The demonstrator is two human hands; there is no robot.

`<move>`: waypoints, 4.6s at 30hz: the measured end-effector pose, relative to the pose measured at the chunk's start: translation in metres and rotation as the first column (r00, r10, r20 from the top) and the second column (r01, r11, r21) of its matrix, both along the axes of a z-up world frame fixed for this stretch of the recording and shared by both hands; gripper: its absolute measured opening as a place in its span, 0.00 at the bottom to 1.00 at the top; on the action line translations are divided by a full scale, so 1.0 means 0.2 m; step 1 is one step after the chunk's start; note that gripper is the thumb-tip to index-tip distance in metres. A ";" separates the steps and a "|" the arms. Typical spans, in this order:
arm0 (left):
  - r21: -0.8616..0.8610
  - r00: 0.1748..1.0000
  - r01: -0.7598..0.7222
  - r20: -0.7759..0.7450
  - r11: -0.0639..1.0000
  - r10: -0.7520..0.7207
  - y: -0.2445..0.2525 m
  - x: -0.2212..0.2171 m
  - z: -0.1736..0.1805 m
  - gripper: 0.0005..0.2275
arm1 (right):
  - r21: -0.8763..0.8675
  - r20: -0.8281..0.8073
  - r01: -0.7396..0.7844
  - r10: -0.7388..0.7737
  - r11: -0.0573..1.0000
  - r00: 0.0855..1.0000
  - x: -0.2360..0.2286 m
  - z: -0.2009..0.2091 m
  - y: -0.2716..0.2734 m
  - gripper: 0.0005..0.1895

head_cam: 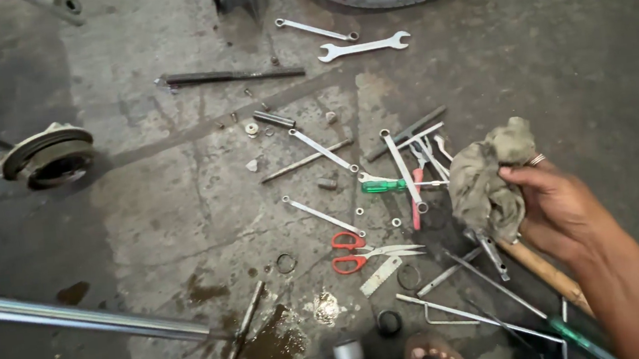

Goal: Cleaning and inspecting motorcycle front fork components after disassembly.

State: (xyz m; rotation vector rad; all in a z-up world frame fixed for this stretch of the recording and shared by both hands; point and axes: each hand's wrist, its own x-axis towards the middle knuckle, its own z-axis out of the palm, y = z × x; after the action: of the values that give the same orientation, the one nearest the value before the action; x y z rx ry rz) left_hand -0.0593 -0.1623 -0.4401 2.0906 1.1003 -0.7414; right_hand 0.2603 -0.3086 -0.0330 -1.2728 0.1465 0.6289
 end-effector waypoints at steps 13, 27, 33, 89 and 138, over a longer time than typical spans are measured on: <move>0.183 0.809 0.501 0.247 0.845 -0.533 0.11 0.44 1.10 0.23 | -0.079 -0.044 0.103 -0.106 0.992 0.993 -0.09 -0.03 -0.07 0.19; -0.164 0.828 0.216 0.553 0.962 -0.092 0.11 0.59 0.85 0.22 | -0.180 0.148 0.209 -0.183 0.961 0.972 -0.23 -0.17 -0.03 0.19; -0.975 0.637 0.021 0.184 0.223 0.749 0.55 0.59 1.57 0.22 | -0.376 0.561 0.131 0.113 0.917 0.820 -0.40 -0.26 0.22 0.17; -0.939 0.565 0.152 0.339 0.309 0.752 0.75 0.30 1.93 0.22 | -0.302 0.940 -0.030 0.303 0.953 0.158 -0.67 0.10 0.53 0.20; -0.088 0.318 0.528 0.943 0.845 -0.101 0.61 0.35 1.77 0.27 | 0.159 0.031 -0.780 0.786 0.606 0.617 -0.49 -0.41 0.23 0.18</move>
State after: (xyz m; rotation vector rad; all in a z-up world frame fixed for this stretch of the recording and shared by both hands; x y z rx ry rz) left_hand 0.0107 -0.0400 -0.0861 1.8751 -0.1454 0.1589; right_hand 0.1618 -0.2627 -0.1149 -1.1306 -0.4687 1.4081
